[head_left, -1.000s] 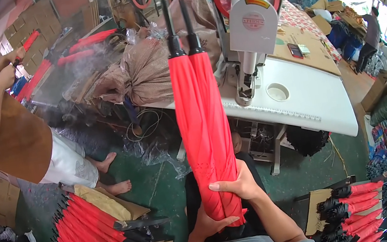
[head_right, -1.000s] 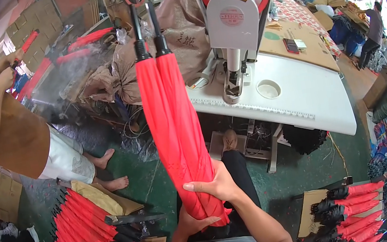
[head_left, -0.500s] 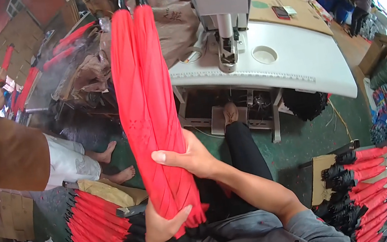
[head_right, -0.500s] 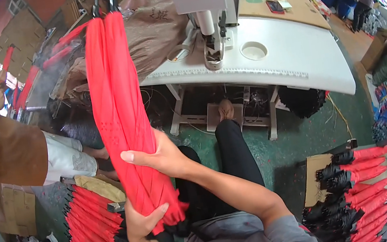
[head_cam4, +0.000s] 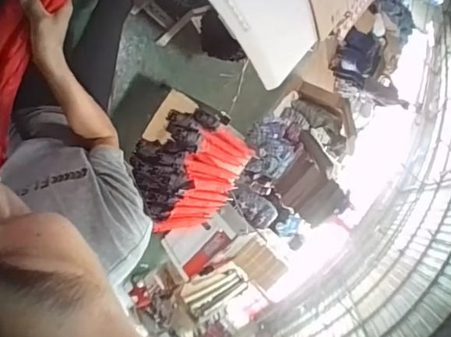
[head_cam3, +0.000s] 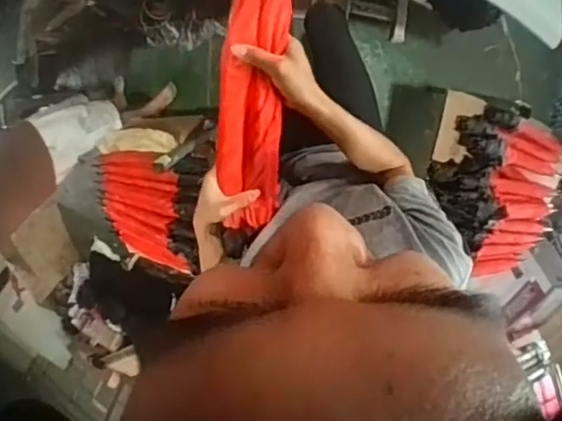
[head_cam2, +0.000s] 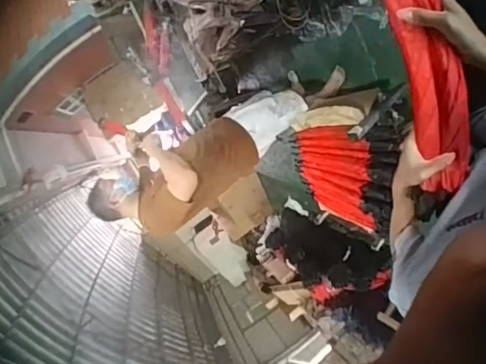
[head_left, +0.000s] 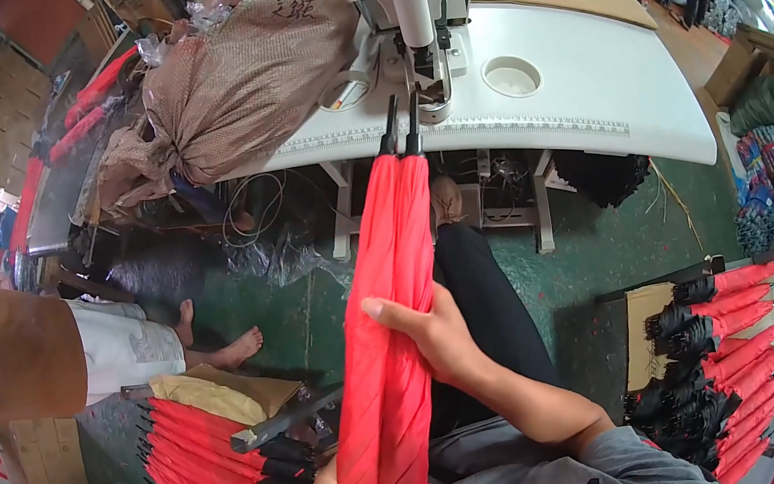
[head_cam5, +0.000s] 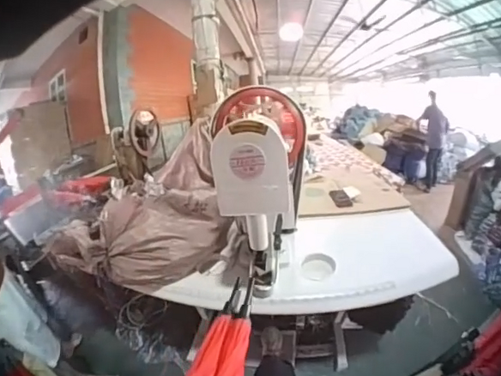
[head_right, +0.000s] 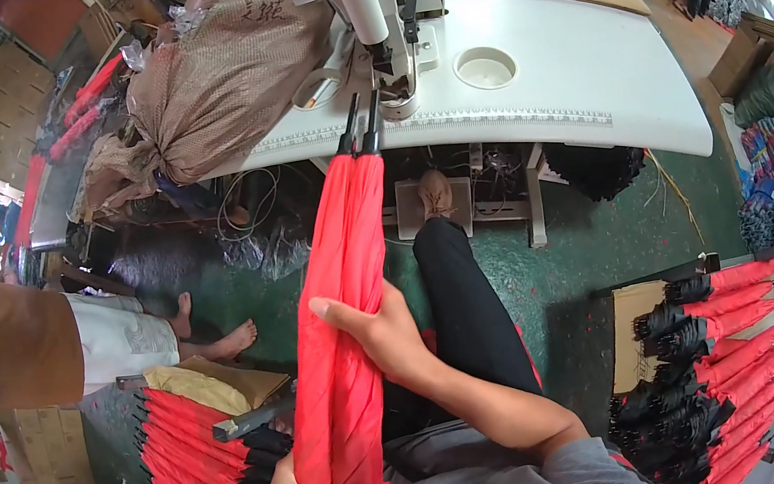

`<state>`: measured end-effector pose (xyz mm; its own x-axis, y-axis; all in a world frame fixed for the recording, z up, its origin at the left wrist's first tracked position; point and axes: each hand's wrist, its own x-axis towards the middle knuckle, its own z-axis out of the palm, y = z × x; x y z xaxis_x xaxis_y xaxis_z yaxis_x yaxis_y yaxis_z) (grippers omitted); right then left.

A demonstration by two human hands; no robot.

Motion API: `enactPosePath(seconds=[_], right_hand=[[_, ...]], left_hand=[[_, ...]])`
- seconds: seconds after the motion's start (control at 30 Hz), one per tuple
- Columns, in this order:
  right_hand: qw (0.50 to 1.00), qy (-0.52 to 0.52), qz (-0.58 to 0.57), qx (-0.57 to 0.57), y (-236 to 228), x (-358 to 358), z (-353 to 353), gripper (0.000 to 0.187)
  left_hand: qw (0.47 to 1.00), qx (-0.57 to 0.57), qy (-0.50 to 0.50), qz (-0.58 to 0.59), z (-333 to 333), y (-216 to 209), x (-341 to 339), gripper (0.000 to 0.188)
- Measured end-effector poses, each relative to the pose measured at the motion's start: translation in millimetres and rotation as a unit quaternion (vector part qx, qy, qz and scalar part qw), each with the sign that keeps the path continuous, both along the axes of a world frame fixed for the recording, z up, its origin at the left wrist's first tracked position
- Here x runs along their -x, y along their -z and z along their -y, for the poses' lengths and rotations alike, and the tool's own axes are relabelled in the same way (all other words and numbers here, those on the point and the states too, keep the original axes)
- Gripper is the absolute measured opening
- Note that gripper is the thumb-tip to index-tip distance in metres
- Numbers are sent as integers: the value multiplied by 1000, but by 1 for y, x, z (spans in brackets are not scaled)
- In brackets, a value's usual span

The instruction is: Steaming and smoothing the fabric of red and black umbrellas using an industrial steaming machine.

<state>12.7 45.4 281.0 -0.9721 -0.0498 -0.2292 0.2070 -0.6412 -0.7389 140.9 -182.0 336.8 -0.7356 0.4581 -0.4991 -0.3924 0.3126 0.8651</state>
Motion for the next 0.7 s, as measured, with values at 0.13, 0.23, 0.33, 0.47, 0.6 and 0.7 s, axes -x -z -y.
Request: enactPosePath(seconds=[0.13,0.23,0.33,0.47,0.6,0.7], right_hand=[[1000,27,-8,-11,1,27,-20,30],[998,42,19,50,1,42,-35,30],[999,45,12,23,2,47,-39,30],[999,42,8,24,3,50,-40,30],[998,40,10,43,0,50,-40,30],[998,38,11,52,-2,50,-40,30]], left_hand=[[999,-19,-14,-28,-25,-5,25,85],[998,-37,-20,-37,-43,-8,35,87],[998,-50,-23,-26,-51,-10,45,89],[999,-29,-12,-38,-49,-13,48,86],[999,-15,18,-45,-48,-15,52,86],[1000,-16,10,-23,-46,-15,48,85]])
